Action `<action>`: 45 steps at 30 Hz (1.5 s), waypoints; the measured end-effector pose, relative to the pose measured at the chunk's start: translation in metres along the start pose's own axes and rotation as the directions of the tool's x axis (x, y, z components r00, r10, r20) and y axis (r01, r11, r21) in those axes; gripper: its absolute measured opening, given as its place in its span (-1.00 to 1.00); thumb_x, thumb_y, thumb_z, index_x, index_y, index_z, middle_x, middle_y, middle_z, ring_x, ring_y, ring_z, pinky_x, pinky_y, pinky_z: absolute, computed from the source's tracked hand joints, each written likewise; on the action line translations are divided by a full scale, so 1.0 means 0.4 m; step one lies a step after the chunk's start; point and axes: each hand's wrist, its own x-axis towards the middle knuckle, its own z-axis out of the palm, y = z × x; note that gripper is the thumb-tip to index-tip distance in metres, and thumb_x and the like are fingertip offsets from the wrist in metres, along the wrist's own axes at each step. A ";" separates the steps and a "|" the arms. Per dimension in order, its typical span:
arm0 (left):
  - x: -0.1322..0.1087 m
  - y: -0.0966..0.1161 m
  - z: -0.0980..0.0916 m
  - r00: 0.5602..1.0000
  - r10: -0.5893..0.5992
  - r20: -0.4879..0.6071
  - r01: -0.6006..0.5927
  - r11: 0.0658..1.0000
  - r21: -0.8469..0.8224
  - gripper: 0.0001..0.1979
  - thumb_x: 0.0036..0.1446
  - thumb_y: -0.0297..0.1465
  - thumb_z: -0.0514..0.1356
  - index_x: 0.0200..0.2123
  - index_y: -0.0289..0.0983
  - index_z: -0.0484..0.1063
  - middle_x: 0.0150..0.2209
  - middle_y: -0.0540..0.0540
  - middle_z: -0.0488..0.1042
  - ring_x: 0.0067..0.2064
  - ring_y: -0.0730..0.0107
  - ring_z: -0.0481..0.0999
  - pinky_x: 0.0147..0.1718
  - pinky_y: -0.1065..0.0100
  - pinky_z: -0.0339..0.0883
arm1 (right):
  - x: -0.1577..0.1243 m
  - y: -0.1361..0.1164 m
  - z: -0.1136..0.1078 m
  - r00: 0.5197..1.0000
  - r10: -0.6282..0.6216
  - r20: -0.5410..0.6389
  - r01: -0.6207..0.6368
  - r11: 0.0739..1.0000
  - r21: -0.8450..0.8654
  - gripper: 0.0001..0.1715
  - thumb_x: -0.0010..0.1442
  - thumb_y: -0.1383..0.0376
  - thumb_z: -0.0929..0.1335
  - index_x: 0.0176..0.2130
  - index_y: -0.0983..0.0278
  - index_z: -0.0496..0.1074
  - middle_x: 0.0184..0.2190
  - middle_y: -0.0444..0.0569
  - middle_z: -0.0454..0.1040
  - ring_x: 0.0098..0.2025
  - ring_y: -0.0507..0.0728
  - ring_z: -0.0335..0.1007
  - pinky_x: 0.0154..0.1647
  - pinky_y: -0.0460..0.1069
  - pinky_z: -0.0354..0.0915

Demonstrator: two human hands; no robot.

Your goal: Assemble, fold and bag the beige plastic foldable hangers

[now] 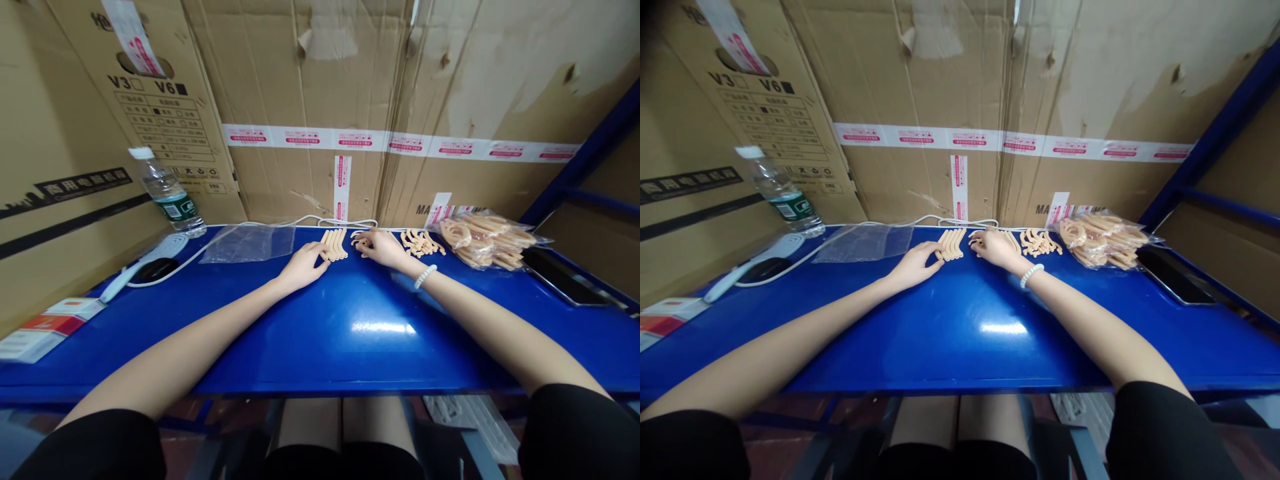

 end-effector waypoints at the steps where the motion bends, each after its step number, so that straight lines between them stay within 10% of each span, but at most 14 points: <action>1: 0.000 0.000 0.001 1.000 -0.003 -0.006 0.003 1.000 0.004 -0.79 0.15 -0.46 0.21 -0.12 -0.27 0.48 -0.08 -0.19 0.57 0.01 0.08 0.55 0.09 0.06 0.40 | 0.004 0.001 0.004 1.000 -0.003 0.006 0.003 1.000 0.009 -0.77 0.26 0.34 0.40 -0.10 0.33 0.60 -0.17 0.13 0.63 -0.20 0.20 0.52 -0.15 0.01 0.32; 15: 0.010 -0.015 -0.008 0.995 0.040 -0.097 -0.038 0.999 0.022 -0.93 0.21 -0.49 0.26 -0.29 -0.26 0.56 -0.21 -0.13 0.61 -0.15 0.19 0.58 -0.05 0.13 0.47 | 0.029 0.068 -0.017 0.966 0.126 -0.228 -0.015 0.900 0.436 -0.76 0.26 0.15 0.37 -0.27 0.27 0.53 -0.33 0.00 0.54 -0.25 0.16 0.45 -0.16 0.05 0.36; 24: 0.002 0.064 -0.056 0.944 0.163 -0.286 -0.147 0.986 0.074 -0.81 0.36 -0.40 0.14 -0.14 -0.26 0.57 -0.07 -0.17 0.62 -0.06 0.18 0.59 -0.04 0.17 0.48 | -0.136 -0.034 -0.065 0.941 0.307 -0.143 -0.052 0.548 0.835 -0.62 0.23 -0.05 0.39 -0.18 0.18 0.39 -0.45 -0.16 0.46 -0.50 0.04 0.45 -0.50 -0.06 0.36; 29: -0.014 0.160 -0.053 0.928 0.074 -0.364 -0.170 0.956 -0.240 -0.83 0.33 -0.36 0.19 -0.14 -0.27 0.58 -0.13 -0.15 0.63 -0.10 0.26 0.64 -0.08 0.27 0.55 | -0.211 -0.097 -0.043 0.926 0.372 -0.071 -0.067 0.345 0.936 -0.62 0.08 0.05 0.53 -0.19 0.23 0.53 -0.36 -0.07 0.59 -0.37 0.07 0.54 -0.40 -0.06 0.43; 39: -0.052 0.224 -0.004 0.936 -0.352 -0.007 0.225 0.611 -0.759 -0.88 0.09 -0.33 0.38 -0.36 -0.26 0.67 0.09 -0.20 0.52 0.05 0.12 0.59 0.01 0.18 0.55 | -0.252 -0.128 -0.014 0.915 0.366 0.172 -0.235 0.136 0.962 -0.57 0.11 0.03 0.52 -0.13 0.28 0.61 -0.22 0.08 0.64 -0.21 0.15 0.61 -0.28 0.00 0.52; 45: -0.051 0.231 0.011 0.846 -0.476 0.239 0.368 0.197 -0.909 -0.45 -0.10 -0.48 0.47 0.03 -0.25 0.51 -0.06 -0.16 0.60 -0.24 0.30 0.66 -0.02 0.11 0.53 | -0.252 -0.128 -0.010 0.901 0.383 0.204 -0.268 0.122 0.956 -0.58 0.01 0.14 0.58 -0.23 0.23 0.42 -0.30 -0.03 0.64 -0.30 0.11 0.61 -0.28 -0.01 0.53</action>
